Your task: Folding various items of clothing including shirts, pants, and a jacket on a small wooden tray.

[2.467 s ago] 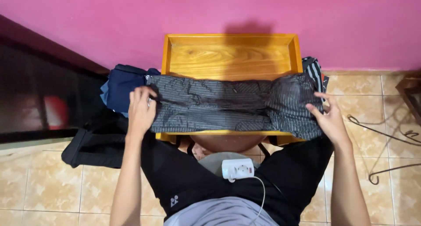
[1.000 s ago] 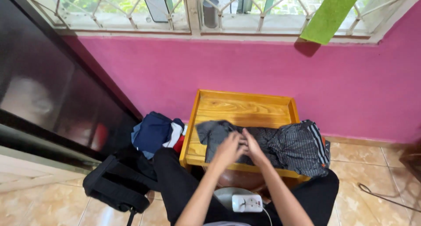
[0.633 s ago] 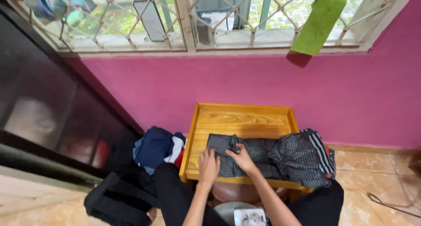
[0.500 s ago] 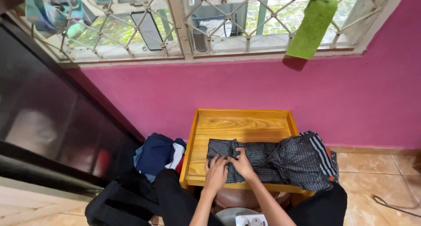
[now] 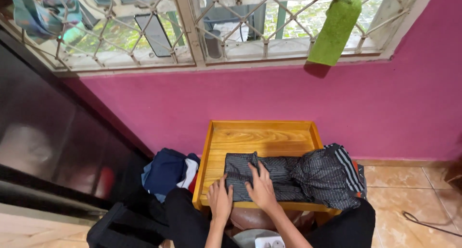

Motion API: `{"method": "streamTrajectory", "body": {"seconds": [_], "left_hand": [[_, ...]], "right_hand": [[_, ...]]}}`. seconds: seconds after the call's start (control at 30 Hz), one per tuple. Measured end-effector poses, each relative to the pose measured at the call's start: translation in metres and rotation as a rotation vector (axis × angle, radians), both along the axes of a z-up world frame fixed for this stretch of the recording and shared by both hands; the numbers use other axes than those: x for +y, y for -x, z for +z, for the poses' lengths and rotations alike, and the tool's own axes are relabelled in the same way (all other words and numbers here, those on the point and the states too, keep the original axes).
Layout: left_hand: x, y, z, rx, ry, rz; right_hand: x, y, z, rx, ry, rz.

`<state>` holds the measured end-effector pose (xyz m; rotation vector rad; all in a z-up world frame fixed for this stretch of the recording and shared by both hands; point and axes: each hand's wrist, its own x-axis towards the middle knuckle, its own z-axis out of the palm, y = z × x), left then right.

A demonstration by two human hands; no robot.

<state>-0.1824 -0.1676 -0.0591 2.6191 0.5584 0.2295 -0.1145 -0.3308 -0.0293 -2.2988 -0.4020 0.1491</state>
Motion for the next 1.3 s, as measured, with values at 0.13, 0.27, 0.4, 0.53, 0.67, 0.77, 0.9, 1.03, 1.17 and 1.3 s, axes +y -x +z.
{"method": "streamTrajectory", "body": {"seconds": [0.13,0.27,0.4,0.53,0.67,0.77,0.9,1.03,1.17,1.3], "left_hand": [[0.001,-0.004,0.007,-0.113,0.174,-0.044],[-0.018,-0.014,0.049,-0.316,0.395,-0.138],[-0.068,-0.023,0.115,-0.362,0.482,-0.470],[-0.094,-0.018,0.097,-0.353,0.388,-0.598],[-0.072,-0.017,0.055,-0.140,0.440,-0.378],[-0.061,-0.017,0.031,0.061,0.560,-0.276],[-0.065,-0.033,0.025,0.276,0.561,-0.182],[-0.062,-0.040,0.042,0.215,0.721,-0.072],[-0.049,-0.031,0.023,0.006,0.799,-0.030],[-0.011,-0.019,0.042,-0.081,0.636,-0.031]], "right_hand": [[-0.009,0.022,-0.007,0.121,0.221,0.319],[-0.013,0.045,-0.019,0.143,0.093,0.245],[-0.006,0.037,-0.041,0.092,-0.442,-0.060],[-0.022,0.020,-0.117,0.179,-0.749,-0.564],[-0.041,0.007,-0.144,0.345,-1.557,-1.100],[-0.057,0.008,-0.146,0.495,-1.707,-1.065],[-0.027,0.035,-0.065,0.645,-1.729,-0.992],[-0.024,0.039,-0.029,0.935,-1.602,-0.716],[-0.033,0.060,0.060,1.118,-1.279,-0.427],[-0.087,0.062,0.022,0.612,-0.631,-0.381]]}}
